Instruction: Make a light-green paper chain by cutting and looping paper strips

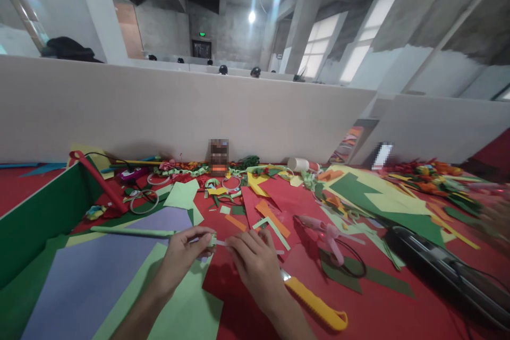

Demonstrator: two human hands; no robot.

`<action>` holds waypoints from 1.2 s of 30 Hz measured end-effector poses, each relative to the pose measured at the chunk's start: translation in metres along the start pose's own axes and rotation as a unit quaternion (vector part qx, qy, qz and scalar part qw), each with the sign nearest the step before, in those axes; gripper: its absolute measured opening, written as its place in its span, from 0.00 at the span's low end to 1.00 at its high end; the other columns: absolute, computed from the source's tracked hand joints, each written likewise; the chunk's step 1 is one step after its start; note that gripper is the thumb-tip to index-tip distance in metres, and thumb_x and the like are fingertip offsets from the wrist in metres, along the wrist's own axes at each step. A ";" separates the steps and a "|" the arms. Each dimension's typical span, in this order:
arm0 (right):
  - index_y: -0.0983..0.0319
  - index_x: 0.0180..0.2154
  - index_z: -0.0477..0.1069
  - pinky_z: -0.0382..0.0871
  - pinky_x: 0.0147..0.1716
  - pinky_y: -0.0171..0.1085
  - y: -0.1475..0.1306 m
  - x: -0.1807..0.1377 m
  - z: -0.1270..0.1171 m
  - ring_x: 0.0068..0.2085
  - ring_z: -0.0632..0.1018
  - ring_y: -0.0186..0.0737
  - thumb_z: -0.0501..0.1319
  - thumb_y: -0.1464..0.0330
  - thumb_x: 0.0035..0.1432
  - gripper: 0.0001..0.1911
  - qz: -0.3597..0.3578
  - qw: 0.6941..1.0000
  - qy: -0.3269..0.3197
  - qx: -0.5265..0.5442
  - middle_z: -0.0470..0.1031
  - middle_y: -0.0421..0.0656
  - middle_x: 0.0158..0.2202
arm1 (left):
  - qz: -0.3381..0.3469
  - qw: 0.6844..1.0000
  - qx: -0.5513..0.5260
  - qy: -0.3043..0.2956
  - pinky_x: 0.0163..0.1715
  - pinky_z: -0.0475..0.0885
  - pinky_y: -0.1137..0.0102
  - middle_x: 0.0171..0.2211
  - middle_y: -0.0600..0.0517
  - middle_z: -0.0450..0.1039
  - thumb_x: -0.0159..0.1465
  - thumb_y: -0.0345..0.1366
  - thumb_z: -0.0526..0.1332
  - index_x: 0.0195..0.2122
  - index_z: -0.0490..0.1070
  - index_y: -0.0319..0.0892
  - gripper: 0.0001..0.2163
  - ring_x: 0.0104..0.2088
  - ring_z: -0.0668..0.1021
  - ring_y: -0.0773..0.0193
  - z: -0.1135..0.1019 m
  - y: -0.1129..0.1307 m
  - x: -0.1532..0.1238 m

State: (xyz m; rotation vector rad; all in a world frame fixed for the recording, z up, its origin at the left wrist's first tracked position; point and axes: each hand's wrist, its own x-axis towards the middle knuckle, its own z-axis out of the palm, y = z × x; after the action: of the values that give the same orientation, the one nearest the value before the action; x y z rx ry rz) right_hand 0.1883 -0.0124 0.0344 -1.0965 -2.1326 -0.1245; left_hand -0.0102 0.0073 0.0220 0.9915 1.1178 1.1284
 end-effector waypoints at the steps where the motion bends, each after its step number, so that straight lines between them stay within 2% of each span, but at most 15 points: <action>1: 0.58 0.41 0.73 0.56 0.45 0.43 0.000 0.000 0.000 0.35 0.76 0.39 0.53 0.70 0.74 0.10 0.005 1.000 -0.001 -0.004 0.81 0.40 0.35 | 0.001 1.000 0.006 0.000 0.35 0.81 0.67 0.31 0.48 0.82 0.50 0.52 0.75 0.37 0.82 0.38 0.22 0.29 0.83 0.59 0.001 0.001 0.000; 10: 0.58 0.38 0.72 0.55 0.41 0.42 0.003 -0.003 0.005 0.32 0.76 0.38 0.53 0.69 0.73 0.11 0.045 0.999 0.005 -0.022 0.79 0.39 0.32 | 0.025 0.999 0.033 -0.026 0.34 0.81 0.67 0.32 0.47 0.83 0.53 0.51 0.74 0.38 0.82 0.40 0.20 0.31 0.84 0.56 -0.002 -0.005 0.000; 15: 0.58 0.33 0.70 0.56 0.36 0.39 0.005 -0.003 0.003 0.26 0.73 0.36 0.53 0.70 0.71 0.13 0.070 0.997 -0.027 0.008 0.77 0.37 0.28 | 0.025 1.000 0.013 0.004 0.34 0.80 0.67 0.33 0.47 0.83 0.51 0.52 0.75 0.37 0.82 0.39 0.21 0.30 0.84 0.58 -0.002 -0.001 0.001; 18: 0.58 0.32 0.69 0.57 0.35 0.39 0.008 -0.004 0.000 0.26 0.73 0.37 0.53 0.69 0.69 0.12 0.109 0.993 -0.027 0.028 0.77 0.38 0.27 | 0.016 1.000 -0.010 0.017 0.35 0.80 0.67 0.33 0.48 0.83 0.50 0.51 0.75 0.39 0.81 0.39 0.22 0.31 0.84 0.57 -0.002 0.000 0.001; 23: 0.57 0.35 0.70 0.60 0.32 0.39 0.011 -0.002 -0.003 0.21 0.69 0.38 0.54 0.65 0.68 0.09 0.203 0.978 0.030 0.027 0.71 0.35 0.20 | 0.010 1.000 -0.008 0.001 0.38 0.79 0.66 0.32 0.46 0.84 0.52 0.50 0.75 0.42 0.80 0.39 0.23 0.35 0.85 0.55 -0.003 0.000 0.000; 27: 0.56 0.38 0.70 0.63 0.31 0.36 0.005 0.000 -0.004 0.25 0.73 0.38 0.53 0.65 0.70 0.09 0.175 0.979 -0.002 0.106 0.73 0.36 0.24 | -0.004 1.000 0.006 -0.004 0.37 0.79 0.66 0.31 0.46 0.84 0.47 0.49 0.77 0.40 0.81 0.39 0.23 0.34 0.85 0.55 0.002 0.004 -0.003; 31: 0.56 0.38 0.70 0.65 0.33 0.37 0.000 0.000 -0.002 0.28 0.76 0.39 0.54 0.68 0.70 0.08 0.140 0.982 -0.034 0.124 0.76 0.37 0.27 | -0.008 1.000 0.005 0.003 0.32 0.77 0.68 0.26 0.49 0.82 0.43 0.47 0.78 0.35 0.81 0.40 0.22 0.29 0.83 0.58 0.006 0.007 -0.005; 36: 0.56 0.39 0.70 0.64 0.38 0.38 0.001 -0.002 -0.001 0.32 0.76 0.39 0.55 0.71 0.70 0.07 0.124 0.981 -0.057 0.140 0.78 0.38 0.32 | 0.010 1.000 0.003 0.002 0.30 0.76 0.71 0.28 0.51 0.80 0.45 0.46 0.78 0.33 0.80 0.40 0.19 0.28 0.81 0.61 0.004 0.005 -0.004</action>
State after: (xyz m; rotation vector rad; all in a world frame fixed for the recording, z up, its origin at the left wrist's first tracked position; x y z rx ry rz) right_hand 0.1904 -0.0140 0.0339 -1.2095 -2.0162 0.3530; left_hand -0.0075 0.0044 0.0285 1.0068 1.1162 1.1433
